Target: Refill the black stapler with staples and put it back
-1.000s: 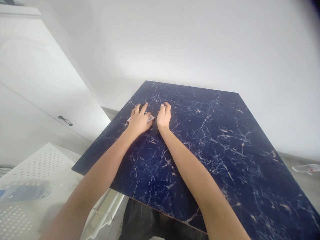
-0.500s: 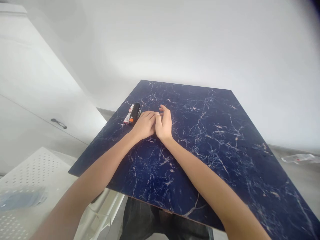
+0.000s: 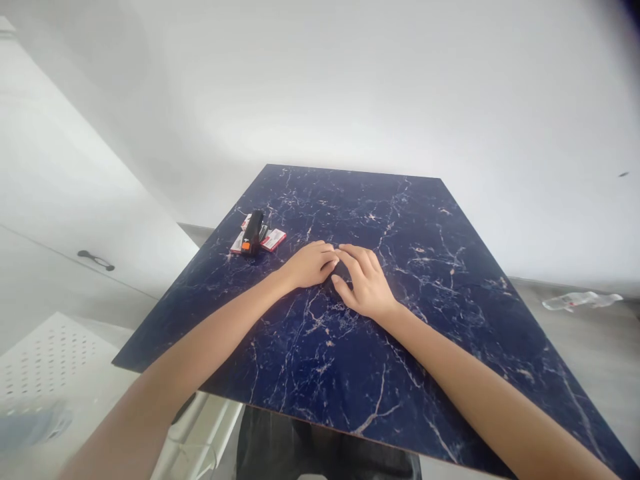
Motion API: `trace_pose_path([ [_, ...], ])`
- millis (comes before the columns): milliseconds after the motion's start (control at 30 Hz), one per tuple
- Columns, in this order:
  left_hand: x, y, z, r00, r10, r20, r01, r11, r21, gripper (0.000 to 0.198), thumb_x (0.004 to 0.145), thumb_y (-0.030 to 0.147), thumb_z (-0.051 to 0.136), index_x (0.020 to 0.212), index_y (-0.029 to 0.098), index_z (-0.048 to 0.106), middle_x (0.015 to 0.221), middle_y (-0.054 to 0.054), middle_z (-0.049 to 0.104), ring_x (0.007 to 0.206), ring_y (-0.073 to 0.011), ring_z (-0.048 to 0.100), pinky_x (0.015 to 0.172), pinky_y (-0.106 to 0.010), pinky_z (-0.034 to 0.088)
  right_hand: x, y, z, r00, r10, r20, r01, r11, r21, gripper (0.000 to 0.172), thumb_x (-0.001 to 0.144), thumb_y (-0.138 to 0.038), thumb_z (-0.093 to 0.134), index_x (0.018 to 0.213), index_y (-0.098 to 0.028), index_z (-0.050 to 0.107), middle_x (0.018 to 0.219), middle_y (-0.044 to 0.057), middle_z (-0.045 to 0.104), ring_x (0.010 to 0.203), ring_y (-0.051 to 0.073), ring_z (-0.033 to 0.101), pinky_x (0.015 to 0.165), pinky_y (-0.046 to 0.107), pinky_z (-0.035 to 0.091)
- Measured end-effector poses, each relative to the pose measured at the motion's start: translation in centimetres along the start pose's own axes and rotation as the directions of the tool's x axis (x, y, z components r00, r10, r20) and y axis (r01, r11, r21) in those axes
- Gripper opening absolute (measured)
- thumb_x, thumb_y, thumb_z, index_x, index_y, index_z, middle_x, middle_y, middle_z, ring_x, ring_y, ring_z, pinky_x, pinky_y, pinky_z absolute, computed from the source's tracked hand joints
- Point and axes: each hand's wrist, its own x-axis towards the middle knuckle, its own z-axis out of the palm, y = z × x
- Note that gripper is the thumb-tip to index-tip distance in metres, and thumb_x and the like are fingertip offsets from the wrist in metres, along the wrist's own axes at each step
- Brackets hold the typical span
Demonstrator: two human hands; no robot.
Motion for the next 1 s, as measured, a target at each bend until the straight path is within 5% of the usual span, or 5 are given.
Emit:
trace_pose_path([
  [167, 1.8, -0.1, 1.0, 0.998, 0.035, -0.059, -0.034, 0.999, 0.012, 0.024, 0.102, 0.021, 0.05, 0.112, 0.02, 0.072, 0.125, -0.01, 0.072, 0.124, -0.0279, 0.063, 0.111, -0.049, 0.049, 0.7, 0.1, 0.3, 0.998, 0.065, -0.002, -0.065, 0.994, -0.088, 0.061, 0.104, -0.041, 0.048, 0.161, -0.025, 0.035, 0.163, 0.017, 0.044, 0.15, 0.037, 0.042, 0.12, 0.061, 0.04],
  [400, 0.9, 0.6, 0.4, 0.991, -0.054, -0.123, 0.068, 0.991, 0.116, 0.08, 0.096, 0.035, 0.065, 0.165, 0.027, 0.026, 0.178, -0.014, 0.001, 0.164, -0.0407, 0.009, 0.126, -0.066, 0.027, 0.6, 0.3, 0.6, 0.979, 0.204, 0.003, -0.199, 0.955, -0.22, 0.072, 0.101, -0.036, 0.051, 0.165, -0.015, 0.027, 0.176, 0.021, 0.015, 0.161, 0.043, 0.017, 0.124, 0.067, 0.03],
  [633, 1.3, 0.1, 0.7, 0.997, -0.055, -0.057, 0.061, 0.991, 0.12, 0.068, 0.092, 0.031, 0.067, 0.155, 0.012, 0.048, 0.173, -0.022, 0.022, 0.161, -0.0444, 0.018, 0.125, -0.067, 0.031, 0.6, 1.0, 0.9, 0.978, 0.174, 0.115, -0.159, 0.978, -0.134, 0.061, 0.104, -0.034, 0.045, 0.16, -0.009, 0.039, 0.168, 0.023, 0.034, 0.157, 0.041, 0.029, 0.123, 0.065, 0.035],
  [800, 1.4, -0.8, 1.5, 0.999, -0.034, 0.039, 0.033, 0.999, 0.003, 0.039, 0.089, 0.02, 0.067, 0.128, 0.013, 0.072, 0.145, -0.017, 0.064, 0.139, -0.0342, 0.055, 0.119, -0.055, 0.047, 0.8, 1.2, 0.8, 0.953, 0.188, 0.236, -0.183, 0.982, -0.043, 0.05, 0.108, -0.031, 0.039, 0.152, -0.01, 0.048, 0.144, 0.021, 0.062, 0.131, 0.037, 0.059, 0.11, 0.058, 0.051],
  [1000, 1.5, -1.0, 1.6, 1.0, -0.024, -0.008, 0.024, 1.0, -0.01, 0.034, 0.097, 0.023, 0.063, 0.125, 0.008, 0.074, 0.141, -0.019, 0.067, 0.133, -0.0316, 0.059, 0.117, -0.05, 0.05, 0.7, 1.3, 0.9, 0.954, 0.198, 0.226, -0.198, 0.98, -0.025, 0.048, 0.108, -0.031, 0.04, 0.151, -0.012, 0.048, 0.146, 0.02, 0.061, 0.13, 0.036, 0.059, 0.11, 0.057, 0.051],
])
